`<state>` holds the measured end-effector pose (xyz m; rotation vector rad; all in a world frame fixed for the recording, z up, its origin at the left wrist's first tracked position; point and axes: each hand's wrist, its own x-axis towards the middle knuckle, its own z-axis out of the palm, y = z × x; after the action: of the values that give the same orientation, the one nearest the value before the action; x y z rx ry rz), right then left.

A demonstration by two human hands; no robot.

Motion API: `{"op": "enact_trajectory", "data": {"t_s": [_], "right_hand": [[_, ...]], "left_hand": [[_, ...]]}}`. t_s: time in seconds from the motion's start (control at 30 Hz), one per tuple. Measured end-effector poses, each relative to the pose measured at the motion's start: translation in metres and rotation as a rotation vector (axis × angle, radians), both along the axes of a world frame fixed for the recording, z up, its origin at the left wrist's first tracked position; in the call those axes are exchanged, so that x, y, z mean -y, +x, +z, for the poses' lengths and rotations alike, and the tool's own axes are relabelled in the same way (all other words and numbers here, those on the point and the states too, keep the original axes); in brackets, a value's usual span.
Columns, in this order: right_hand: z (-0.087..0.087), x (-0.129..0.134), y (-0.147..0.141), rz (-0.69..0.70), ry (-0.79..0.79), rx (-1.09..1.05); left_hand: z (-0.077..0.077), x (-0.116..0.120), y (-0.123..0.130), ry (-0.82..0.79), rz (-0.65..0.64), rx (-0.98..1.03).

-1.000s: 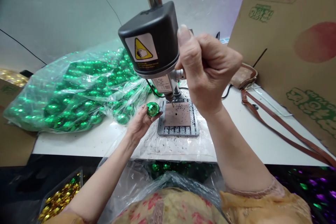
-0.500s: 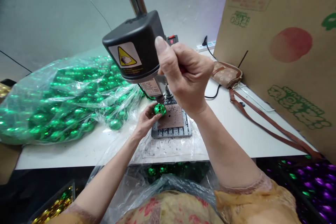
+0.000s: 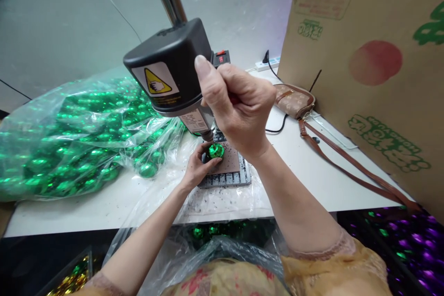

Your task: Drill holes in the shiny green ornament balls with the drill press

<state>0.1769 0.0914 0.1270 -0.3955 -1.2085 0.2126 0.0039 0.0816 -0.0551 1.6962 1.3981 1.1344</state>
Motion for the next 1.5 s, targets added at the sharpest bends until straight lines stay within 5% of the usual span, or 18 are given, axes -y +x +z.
{"op": "enact_trajectory", "data": {"t_s": [0.3, 1.07, 1.5], "right_hand": [[0.001, 0.001, 0.001, 0.018, -0.043, -0.005], [-0.05, -0.004, 0.0, -0.132, 0.289, 0.022], [-0.072, -0.008, 0.005, -0.12, 0.311, 0.035]], "left_hand": [[-0.007, 0.004, 0.013, 0.035, -0.055, 0.008], [-0.007, 0.008, 0.014, 0.089, -0.061, 0.021], [-0.007, 0.008, 0.014, 0.069, -0.065, 0.02]]}}
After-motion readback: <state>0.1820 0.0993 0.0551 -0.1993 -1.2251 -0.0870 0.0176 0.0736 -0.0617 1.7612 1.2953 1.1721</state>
